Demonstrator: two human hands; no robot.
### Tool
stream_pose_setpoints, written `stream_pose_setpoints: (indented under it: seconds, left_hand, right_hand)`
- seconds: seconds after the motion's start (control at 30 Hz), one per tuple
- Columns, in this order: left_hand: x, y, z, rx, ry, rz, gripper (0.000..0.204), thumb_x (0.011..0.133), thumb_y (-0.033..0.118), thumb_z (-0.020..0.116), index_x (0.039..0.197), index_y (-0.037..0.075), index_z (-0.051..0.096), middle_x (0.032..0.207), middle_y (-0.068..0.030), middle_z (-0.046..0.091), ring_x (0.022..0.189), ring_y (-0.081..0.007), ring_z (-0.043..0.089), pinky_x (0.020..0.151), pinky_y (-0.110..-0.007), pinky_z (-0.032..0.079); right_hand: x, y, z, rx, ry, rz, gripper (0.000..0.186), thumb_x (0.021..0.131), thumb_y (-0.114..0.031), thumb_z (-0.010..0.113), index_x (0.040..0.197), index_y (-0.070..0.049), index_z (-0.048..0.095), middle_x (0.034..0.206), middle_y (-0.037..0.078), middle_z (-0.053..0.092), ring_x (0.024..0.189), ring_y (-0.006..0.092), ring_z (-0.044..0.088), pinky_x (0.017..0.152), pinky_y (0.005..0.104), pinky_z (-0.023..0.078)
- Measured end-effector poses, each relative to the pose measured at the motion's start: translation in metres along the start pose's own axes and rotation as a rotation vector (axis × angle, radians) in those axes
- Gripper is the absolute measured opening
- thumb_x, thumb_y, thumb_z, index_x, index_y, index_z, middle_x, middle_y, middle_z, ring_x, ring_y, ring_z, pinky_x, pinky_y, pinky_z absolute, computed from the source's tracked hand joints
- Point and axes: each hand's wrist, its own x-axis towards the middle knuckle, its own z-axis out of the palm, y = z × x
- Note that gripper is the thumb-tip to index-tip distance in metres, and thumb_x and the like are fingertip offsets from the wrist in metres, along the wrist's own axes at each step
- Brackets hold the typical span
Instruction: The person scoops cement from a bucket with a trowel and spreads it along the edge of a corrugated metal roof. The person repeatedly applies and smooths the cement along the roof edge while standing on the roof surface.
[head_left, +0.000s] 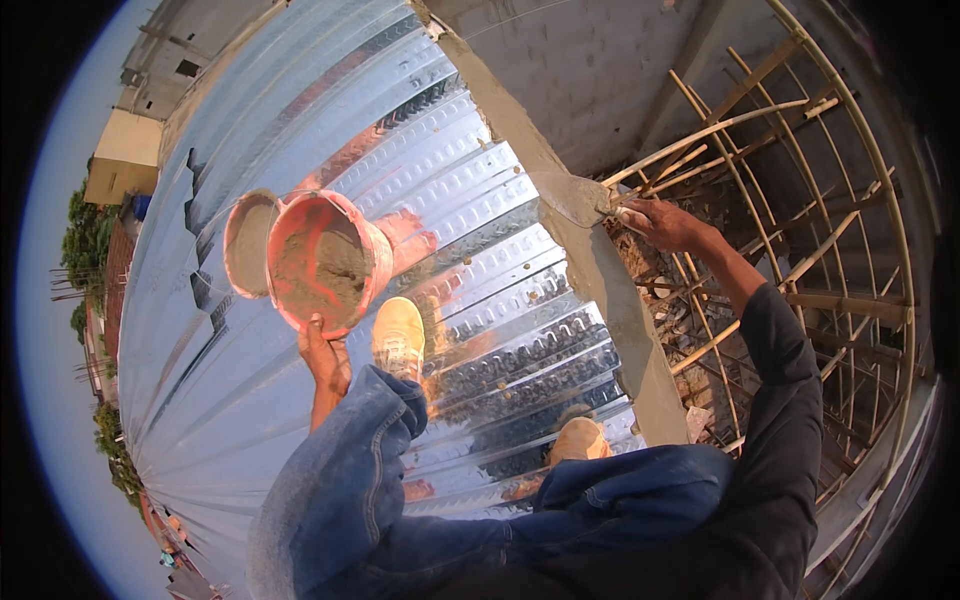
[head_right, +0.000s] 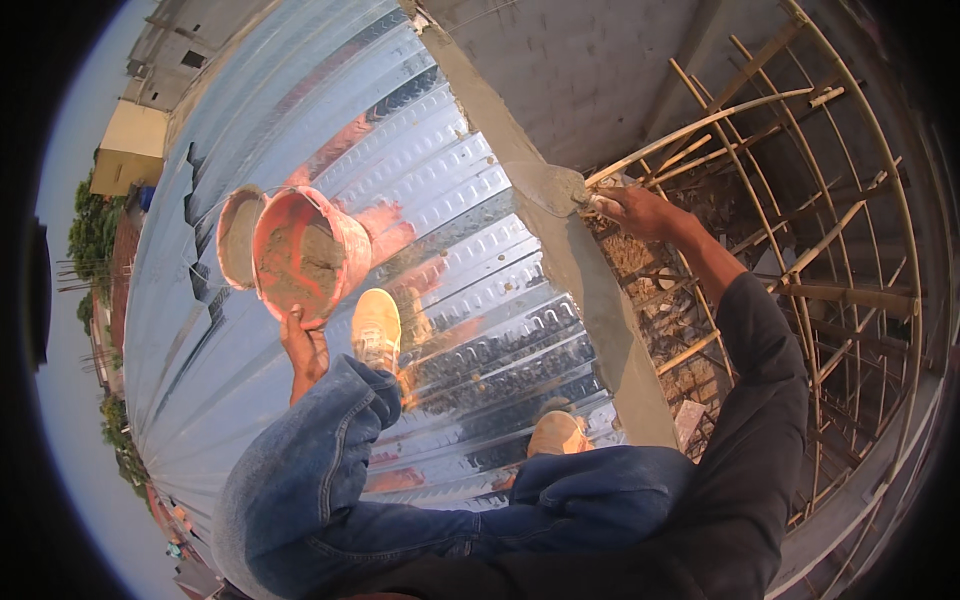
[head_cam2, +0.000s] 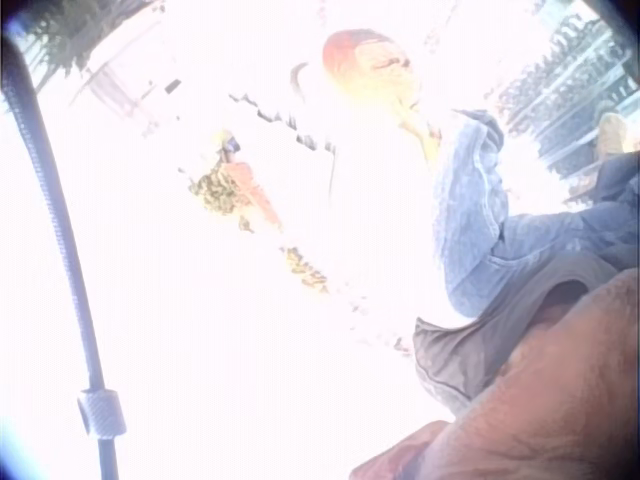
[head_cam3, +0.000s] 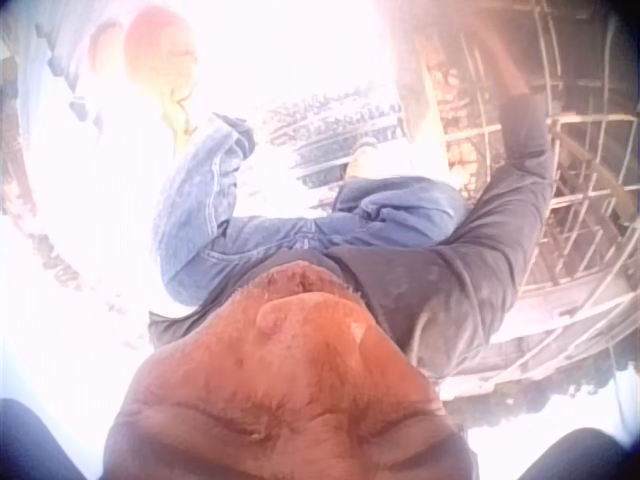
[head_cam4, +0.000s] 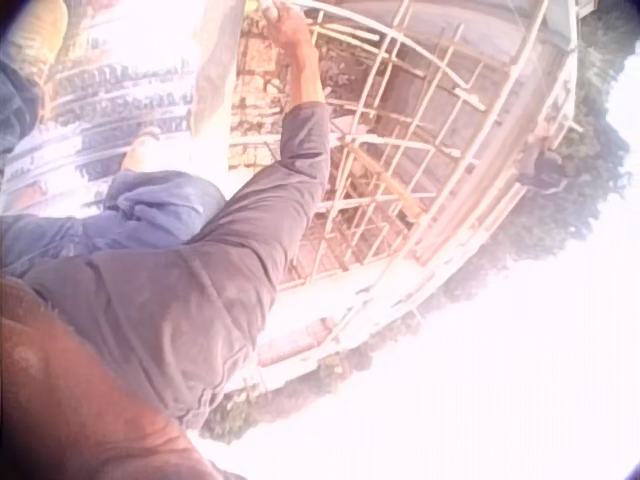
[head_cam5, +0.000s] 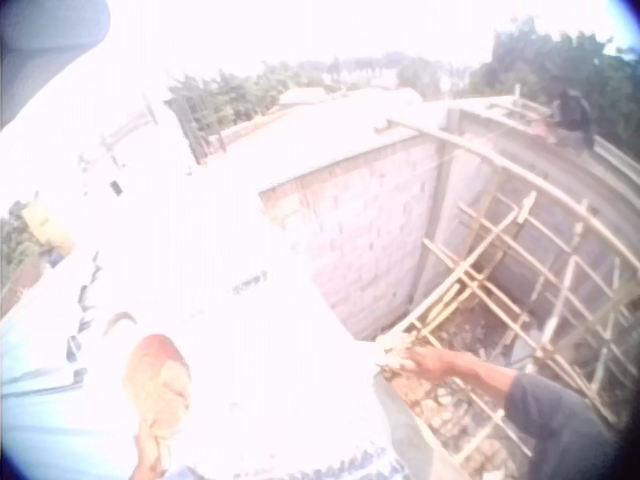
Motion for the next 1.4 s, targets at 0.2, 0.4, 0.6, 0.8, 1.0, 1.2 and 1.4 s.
stream_pose_setpoints:
  seconds: [0.2,0.4,0.6,0.8,1.0,1.2,1.4]
  left_hand:
    - [-0.01,0.008,-0.003,-0.063,-0.076,0.04,0.04,0.109,0.013,0.058,0.146,-0.001,0.053,0.142,-0.0136,0.063,0.125,-0.0271,0.066,0.098,-0.043,0.06]
    - [-0.001,0.002,-0.003,-0.064,-0.097,0.044,0.043,0.109,0.013,0.059,0.149,-0.001,0.051,0.145,-0.0141,0.062,0.128,-0.0269,0.065,0.103,-0.043,0.058]
    - [-0.008,0.008,-0.003,-0.059,-0.09,0.056,0.047,0.109,0.014,0.058,0.152,-0.002,0.049,0.148,-0.0152,0.06,0.13,-0.028,0.064,0.107,-0.044,0.058]
    - [-0.005,0.002,0.003,-0.077,-0.027,-0.019,0.045,0.109,0.013,0.058,0.152,-0.002,0.049,0.149,-0.0162,0.06,0.131,-0.0292,0.065,0.107,-0.046,0.059]
    - [-0.001,-0.002,-0.002,-0.08,-0.028,0.011,0.044,0.109,0.012,0.059,0.151,-0.001,0.05,0.149,-0.0154,0.06,0.131,-0.0291,0.065,0.106,-0.045,0.059]
    - [-0.003,0.004,-0.012,-0.013,-0.019,-0.003,0.043,0.109,0.012,0.06,0.149,-0.002,0.052,0.147,-0.0144,0.061,0.129,-0.028,0.065,0.104,-0.044,0.059]
    - [-0.002,0.006,-0.018,-0.01,0.004,0.013,0.041,0.108,0.013,0.061,0.145,-0.002,0.054,0.141,-0.0135,0.065,0.124,-0.0275,0.067,0.101,-0.043,0.06]
  right_hand:
    - [-0.001,-0.015,0.002,-0.205,0.234,0.144,0.056,0.113,-0.051,0.047,0.145,-0.008,0.062,0.126,0.023,0.075,0.12,0.0443,0.069,0.102,0.054,0.053]
    - [0.098,-0.041,-0.031,-0.525,0.408,-0.066,0.053,0.111,-0.054,0.052,0.146,-0.016,0.063,0.11,0.014,0.079,0.105,0.0366,0.074,0.089,0.0497,0.058]
    - [0.173,-0.049,-0.037,-0.604,0.369,-0.144,0.053,0.111,-0.056,0.051,0.143,-0.017,0.067,0.107,0.014,0.08,0.101,0.0375,0.074,0.086,0.0484,0.058]
    - [0.208,-0.029,-0.028,-0.118,0.633,0.07,0.052,0.111,-0.052,0.054,0.135,-0.009,0.071,0.084,0.014,0.075,0.078,0.0303,0.074,0.071,0.0445,0.057]
    - [0.205,-0.055,-0.036,0.342,0.283,0.146,0.052,0.113,-0.046,0.056,0.127,0.001,0.072,0.064,0.01,0.063,0.057,0.0194,0.063,0.057,0.039,0.052]
    - [0.125,-0.045,0.0,0.058,0.203,0.002,0.053,0.113,-0.046,0.055,0.125,0.003,0.073,0.078,0.013,0.068,0.073,0.0214,0.068,0.07,0.0422,0.055]
    - [0.049,-0.048,-0.037,0.217,-0.028,0.142,0.055,0.113,-0.048,0.054,0.132,0.001,0.072,0.077,0.009,0.066,0.069,0.0184,0.066,0.063,0.039,0.055]
